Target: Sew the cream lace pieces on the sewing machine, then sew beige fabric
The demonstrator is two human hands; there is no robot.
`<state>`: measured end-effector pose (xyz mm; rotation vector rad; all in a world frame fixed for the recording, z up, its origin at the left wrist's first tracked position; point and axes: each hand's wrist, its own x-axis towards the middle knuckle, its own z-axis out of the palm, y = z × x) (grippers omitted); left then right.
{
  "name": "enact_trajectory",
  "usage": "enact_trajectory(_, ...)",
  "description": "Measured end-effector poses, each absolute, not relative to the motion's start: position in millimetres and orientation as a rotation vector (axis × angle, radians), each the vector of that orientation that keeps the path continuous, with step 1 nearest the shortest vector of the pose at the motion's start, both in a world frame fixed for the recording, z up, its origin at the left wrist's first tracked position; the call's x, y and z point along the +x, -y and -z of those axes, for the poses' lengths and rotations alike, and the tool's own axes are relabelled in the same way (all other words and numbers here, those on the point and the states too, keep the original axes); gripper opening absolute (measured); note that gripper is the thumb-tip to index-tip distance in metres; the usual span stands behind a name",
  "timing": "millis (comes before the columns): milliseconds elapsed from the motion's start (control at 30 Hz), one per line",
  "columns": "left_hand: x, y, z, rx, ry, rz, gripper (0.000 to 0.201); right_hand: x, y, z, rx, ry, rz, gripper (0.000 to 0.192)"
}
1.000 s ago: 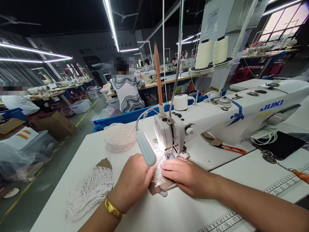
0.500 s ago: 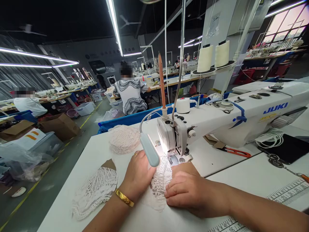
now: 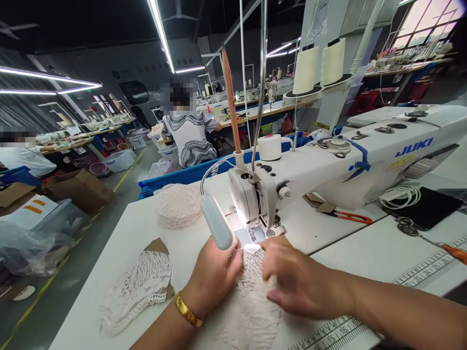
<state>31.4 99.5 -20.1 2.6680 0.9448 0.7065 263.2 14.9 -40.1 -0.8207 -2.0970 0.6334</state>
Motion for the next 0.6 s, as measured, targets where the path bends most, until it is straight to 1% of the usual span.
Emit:
enact_trajectory(67, 33, -96, 22, 2.643, -0.839, -0.853, 0.010, 268, -19, 40, -1.127, 1.977, -0.564, 0.043)
enact_trajectory(100, 34, -94, 22, 2.637, -0.796, -0.914, 0.010, 269, -21, 40, -1.226, 1.953, -0.563, 0.046)
enact_trajectory(133, 34, -93, 22, 2.638, -0.762, -0.961, 0.012, 269, -23, 41, -1.276, 1.951, -0.578, 0.041)
enact_trajectory(200, 36, -92, 22, 2.659, -0.720, -1.024, 0.014, 267, -27, 43, -1.277, 1.965, -0.583, 0.019)
enact_trajectory(233, 38, -91, 22, 2.676, -0.703, -1.048, 0.014, 266, -28, 45, -1.246, 1.977, -0.558, 0.013)
enact_trajectory(300, 40, -89, 22, 2.720, -0.669, -1.077, 0.019, 263, -30, 48, -1.178, 1.995, -0.464, 0.018)
enact_trajectory(433, 44, -88, 24, 2.828, -0.612, -1.119, 0.039, 262, -31, 50, -1.131, 2.005, -0.319, 0.029)
enact_trajectory(500, 44, -87, 25, 2.852, -0.608, -1.141, 0.041, 261, -32, 50, -1.118, 2.008, -0.296, 0.031)
enact_trajectory(600, 44, -88, 26, 2.862, -0.599, -1.211, 0.037, 261, -32, 50, -1.094, 2.004, -0.271, 0.031)
